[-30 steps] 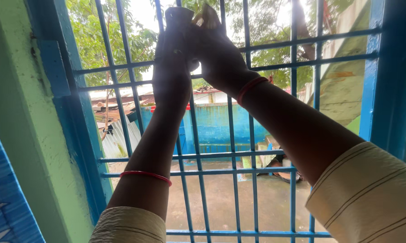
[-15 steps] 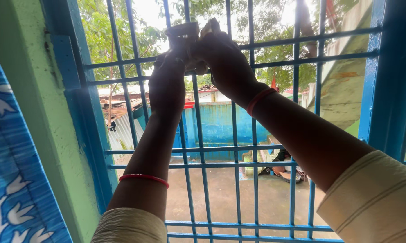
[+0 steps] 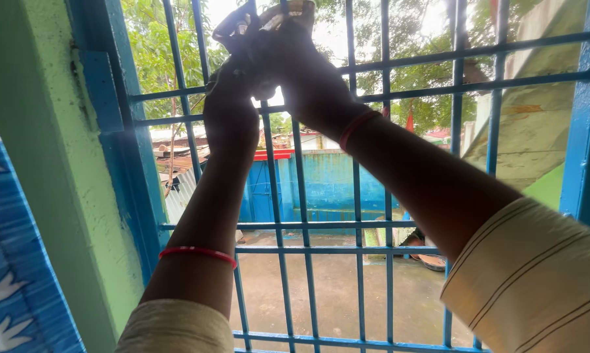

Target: The person wipes a blue metal window grille with a cloth. They systematically clean the vertical and horizontal bars of the grille, moving the cloth up and down and side to side to cover the surface.

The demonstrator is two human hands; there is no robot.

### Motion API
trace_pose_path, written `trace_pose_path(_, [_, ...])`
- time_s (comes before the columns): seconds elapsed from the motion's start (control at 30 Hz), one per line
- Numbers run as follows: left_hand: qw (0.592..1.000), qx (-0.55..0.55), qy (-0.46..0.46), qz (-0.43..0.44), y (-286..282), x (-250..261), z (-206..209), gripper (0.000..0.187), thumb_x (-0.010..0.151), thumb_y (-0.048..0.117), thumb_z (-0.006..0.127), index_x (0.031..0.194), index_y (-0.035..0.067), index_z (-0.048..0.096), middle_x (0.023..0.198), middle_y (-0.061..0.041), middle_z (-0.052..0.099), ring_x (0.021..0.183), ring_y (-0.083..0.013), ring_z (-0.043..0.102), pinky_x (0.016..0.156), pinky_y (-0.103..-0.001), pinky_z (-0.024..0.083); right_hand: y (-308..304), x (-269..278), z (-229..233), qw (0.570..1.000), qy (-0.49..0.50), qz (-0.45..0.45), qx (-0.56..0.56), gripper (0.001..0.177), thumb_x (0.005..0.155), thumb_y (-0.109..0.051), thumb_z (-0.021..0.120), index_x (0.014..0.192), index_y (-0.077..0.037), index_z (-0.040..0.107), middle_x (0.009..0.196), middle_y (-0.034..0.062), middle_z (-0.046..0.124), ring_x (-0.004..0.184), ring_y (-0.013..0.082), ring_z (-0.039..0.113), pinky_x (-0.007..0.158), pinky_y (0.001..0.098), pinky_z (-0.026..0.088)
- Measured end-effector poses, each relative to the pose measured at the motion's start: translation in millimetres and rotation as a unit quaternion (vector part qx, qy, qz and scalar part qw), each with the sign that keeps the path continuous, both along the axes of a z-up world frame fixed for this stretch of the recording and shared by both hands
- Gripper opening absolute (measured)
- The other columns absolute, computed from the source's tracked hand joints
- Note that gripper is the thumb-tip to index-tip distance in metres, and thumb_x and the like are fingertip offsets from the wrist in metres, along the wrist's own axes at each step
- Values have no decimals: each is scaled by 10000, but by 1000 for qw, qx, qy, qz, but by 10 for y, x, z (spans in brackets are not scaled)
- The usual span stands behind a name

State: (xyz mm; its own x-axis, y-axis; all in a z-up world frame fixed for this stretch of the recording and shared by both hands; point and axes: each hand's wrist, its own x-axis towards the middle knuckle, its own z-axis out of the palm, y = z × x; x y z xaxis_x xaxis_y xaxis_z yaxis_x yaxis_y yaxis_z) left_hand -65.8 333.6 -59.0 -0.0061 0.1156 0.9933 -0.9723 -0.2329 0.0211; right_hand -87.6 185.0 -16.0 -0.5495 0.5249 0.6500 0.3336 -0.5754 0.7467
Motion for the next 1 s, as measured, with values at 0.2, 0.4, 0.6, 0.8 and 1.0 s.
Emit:
trace_pose_path(0.2, [996, -14, -8, 84, 143, 231, -106, 241, 1106, 91, 470, 1173, 32, 694, 1058, -96, 728, 975, -180, 737, 843, -314, 612, 41, 136, -198, 947, 299, 113, 11, 317, 1121, -28, 476, 1385, -147, 605, 1239, 100, 592, 1016, 155, 700, 887, 277, 623])
trace_pose_path(0.4, [944, 6, -112, 310, 239, 407, -181, 131, 1081, 57, 555, 1151, 44, 666, 1081, -124, 714, 990, -233, 738, 807, -319, 621, 0, 148, -366, 982, 174, 68, 21, 202, 1150, -44, 532, 1299, -138, 629, 1095, 47, 644, 1012, 157, 699, 891, 289, 620])
trace_pose_path(0.6, [912, 50, -139, 384, 382, 128, -214, 143, 1074, 60, 531, 1137, 54, 660, 1071, -140, 711, 981, -276, 727, 782, -363, 614, 135, -300, -262, 981, 195, 2, 6, 395, 990, 22, 510, 1352, -103, 611, 1160, 172, 601, 990, 227, 698, 754, 246, 634])
trace_pose_path(0.8, [898, 28, -116, 424, 648, 156, 10, 210, 1096, 88, 550, 1268, -2, 632, 1147, -203, 692, 1015, -327, 725, 818, -402, 614, 336, -246, -24, 953, 291, 73, 45, 297, 1084, -88, 573, 1377, -117, 531, 1308, 129, 571, 1201, 234, 661, 969, 334, 625])
trace_pose_path(1.0, [836, 14, -207, 508, 798, 514, -99, 244, 1038, -7, 586, 1276, 12, 635, 1333, -231, 661, 1170, -340, 705, 950, -391, 627, 541, 291, -105, 977, 181, 101, 54, 261, 1019, -35, 640, 1261, -125, 604, 1388, 130, 534, 1322, 299, 557, 1057, 382, 579])
